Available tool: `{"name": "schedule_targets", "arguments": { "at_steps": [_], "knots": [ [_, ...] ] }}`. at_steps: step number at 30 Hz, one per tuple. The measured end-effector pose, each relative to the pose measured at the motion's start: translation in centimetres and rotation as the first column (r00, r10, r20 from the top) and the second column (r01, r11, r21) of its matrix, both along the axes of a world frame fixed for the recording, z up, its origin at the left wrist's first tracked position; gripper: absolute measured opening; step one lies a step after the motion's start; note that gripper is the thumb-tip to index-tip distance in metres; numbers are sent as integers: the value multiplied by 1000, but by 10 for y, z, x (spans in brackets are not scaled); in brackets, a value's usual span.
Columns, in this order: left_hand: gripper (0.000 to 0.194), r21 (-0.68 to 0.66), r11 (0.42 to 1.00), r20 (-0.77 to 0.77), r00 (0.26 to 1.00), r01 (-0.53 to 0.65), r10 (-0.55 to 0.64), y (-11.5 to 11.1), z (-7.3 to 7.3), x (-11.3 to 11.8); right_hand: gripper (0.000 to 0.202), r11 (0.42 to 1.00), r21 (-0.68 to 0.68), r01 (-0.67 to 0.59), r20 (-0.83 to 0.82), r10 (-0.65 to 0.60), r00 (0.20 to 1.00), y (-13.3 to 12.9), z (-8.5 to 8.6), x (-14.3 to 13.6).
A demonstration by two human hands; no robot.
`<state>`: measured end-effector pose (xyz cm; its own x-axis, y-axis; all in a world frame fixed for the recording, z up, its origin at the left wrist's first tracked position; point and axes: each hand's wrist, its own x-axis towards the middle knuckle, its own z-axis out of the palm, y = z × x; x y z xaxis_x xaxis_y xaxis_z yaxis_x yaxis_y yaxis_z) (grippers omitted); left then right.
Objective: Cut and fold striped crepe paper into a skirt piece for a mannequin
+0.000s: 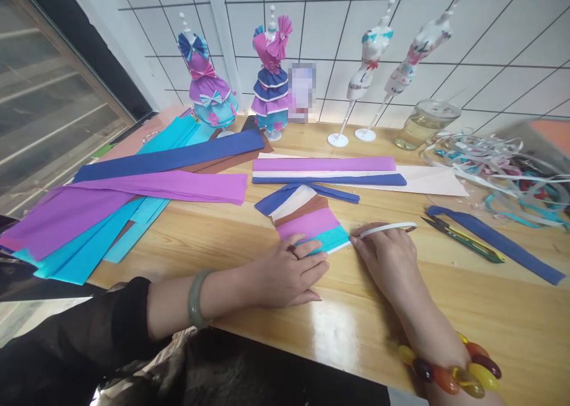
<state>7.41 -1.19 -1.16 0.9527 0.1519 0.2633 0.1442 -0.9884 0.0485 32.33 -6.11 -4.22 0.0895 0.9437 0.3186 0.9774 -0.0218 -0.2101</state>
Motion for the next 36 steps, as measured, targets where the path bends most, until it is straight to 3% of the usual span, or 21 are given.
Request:
{"name": "schedule_targets", "arguments": {
  "at_steps": [5,12,26,36],
  "knots": [
    [43,17,1000,-7,1000,21,-21,5,4,2,24,999,40,-34,-99,38,994,2,-2,4],
    [34,72,981,-49,983,180,-176,22,16,18,17,998,45,-43,-293,54,954,2,1,5],
    [36,43,980,54,979,194,-196,31,4,14,20,1000,24,19,-249,-13,968,4,1,4],
    [42,16,979,94,974,204,-205,33,-1,15,19,999,15,-46,-205,48,978,-1,-1,12]
  ]
}}
